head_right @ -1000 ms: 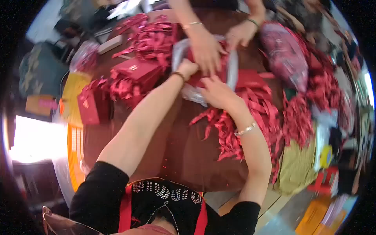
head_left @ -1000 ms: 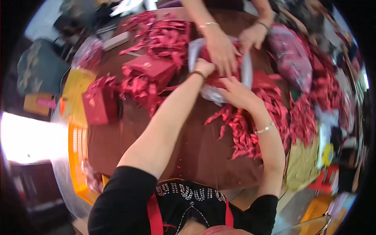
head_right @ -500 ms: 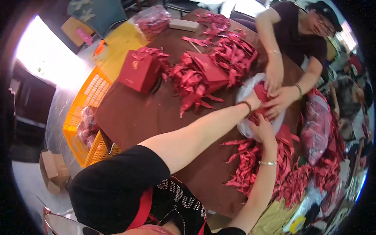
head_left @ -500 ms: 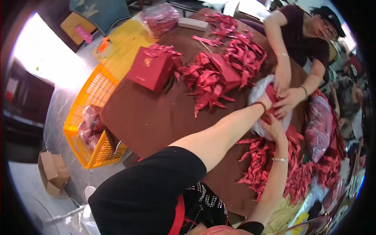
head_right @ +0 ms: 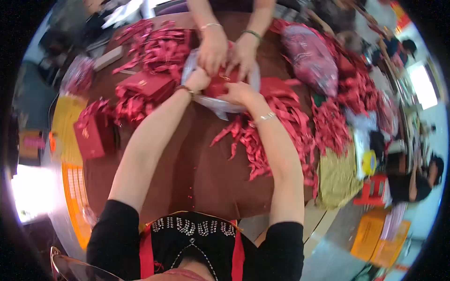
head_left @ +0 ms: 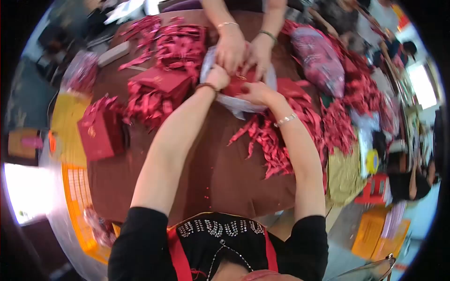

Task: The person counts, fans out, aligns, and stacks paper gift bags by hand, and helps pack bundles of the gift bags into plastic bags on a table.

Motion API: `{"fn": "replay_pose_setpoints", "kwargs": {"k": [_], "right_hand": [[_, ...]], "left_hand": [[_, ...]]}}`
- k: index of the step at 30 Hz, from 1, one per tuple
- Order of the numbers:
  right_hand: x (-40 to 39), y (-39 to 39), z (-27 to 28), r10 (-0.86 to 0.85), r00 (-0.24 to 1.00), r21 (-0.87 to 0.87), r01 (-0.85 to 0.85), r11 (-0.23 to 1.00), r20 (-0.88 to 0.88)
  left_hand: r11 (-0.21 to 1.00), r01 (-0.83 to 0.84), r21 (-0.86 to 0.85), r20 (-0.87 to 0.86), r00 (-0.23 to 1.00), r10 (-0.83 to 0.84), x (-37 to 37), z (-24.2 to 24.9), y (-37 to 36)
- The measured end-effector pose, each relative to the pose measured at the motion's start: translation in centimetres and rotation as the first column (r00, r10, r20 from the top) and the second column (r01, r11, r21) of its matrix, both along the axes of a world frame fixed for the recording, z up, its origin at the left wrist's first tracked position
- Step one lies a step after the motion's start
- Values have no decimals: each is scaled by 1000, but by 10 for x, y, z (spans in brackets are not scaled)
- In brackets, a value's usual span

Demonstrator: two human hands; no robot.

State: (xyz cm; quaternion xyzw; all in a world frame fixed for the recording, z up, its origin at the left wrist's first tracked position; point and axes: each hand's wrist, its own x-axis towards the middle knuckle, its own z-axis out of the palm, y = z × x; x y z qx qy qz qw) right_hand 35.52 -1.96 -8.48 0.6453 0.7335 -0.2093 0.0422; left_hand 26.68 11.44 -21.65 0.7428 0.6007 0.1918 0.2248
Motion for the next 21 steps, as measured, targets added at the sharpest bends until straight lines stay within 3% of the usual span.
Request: {"fn": "replay_pose_setpoints", "kwargs": {"k": [2,3,5,7,8,9,11,12,13,14,15,16,17,19,20,21], "right_hand": [[-8,-3,10,-22,999,-20,23,1000,43],[-8,-2,7,-36,998,-14,37,999,47],[0,0,7,7,999,-52,-9,999,-39],[25,-11,22,100,904,71,-77,995,-415],[33,-25,49,61,818,144,26,989,-572],[41,-44,76,47,703,198,135,971,-709],[62,-75,92,-81,684,358,475,803,-725],[64,-99,100,-118,581,288,557,779,-806],[56,-128,102,-149,466,207,628,750,-872],[39,-154,89,-144,323,100,631,769,-935],[17,-180,69,-142,171,-6,619,785,-975],[-6,-198,51,-320,41,-249,537,806,-947],[-31,-212,25,-353,-180,-396,392,831,-918],[-58,-219,-24,-250,-668,-575,323,752,-701],[-62,-220,-40,-240,-668,-572,336,748,-705],[-62,-219,-53,-107,-762,-589,394,706,-638]], "left_hand": [[982,174,-72,-57,982,-178,-80,66,-12],[964,244,-110,-82,964,-253,-64,110,-48],[966,248,71,-87,967,-241,-68,138,-74],[866,359,347,41,917,-397,-74,149,-92],[821,357,445,153,873,-463,-74,156,-100],[818,364,446,155,869,-471,-70,168,-105],[818,392,422,396,731,-555,-53,189,-116],[810,462,361,426,691,-584,-37,187,-111],[700,541,466,350,614,-707,-18,184,-102],[735,633,243,340,654,-676,2,196,-103],[692,693,202,380,596,-707,33,181,-91],[641,750,165,419,535,-734,64,159,-75],[632,755,174,414,526,-743,84,143,-64],[587,806,70,45,586,-809,118,122,-50],[576,814,75,47,574,-817,124,124,-52],[553,833,-4,-183,543,-820,123,129,-56]]}}
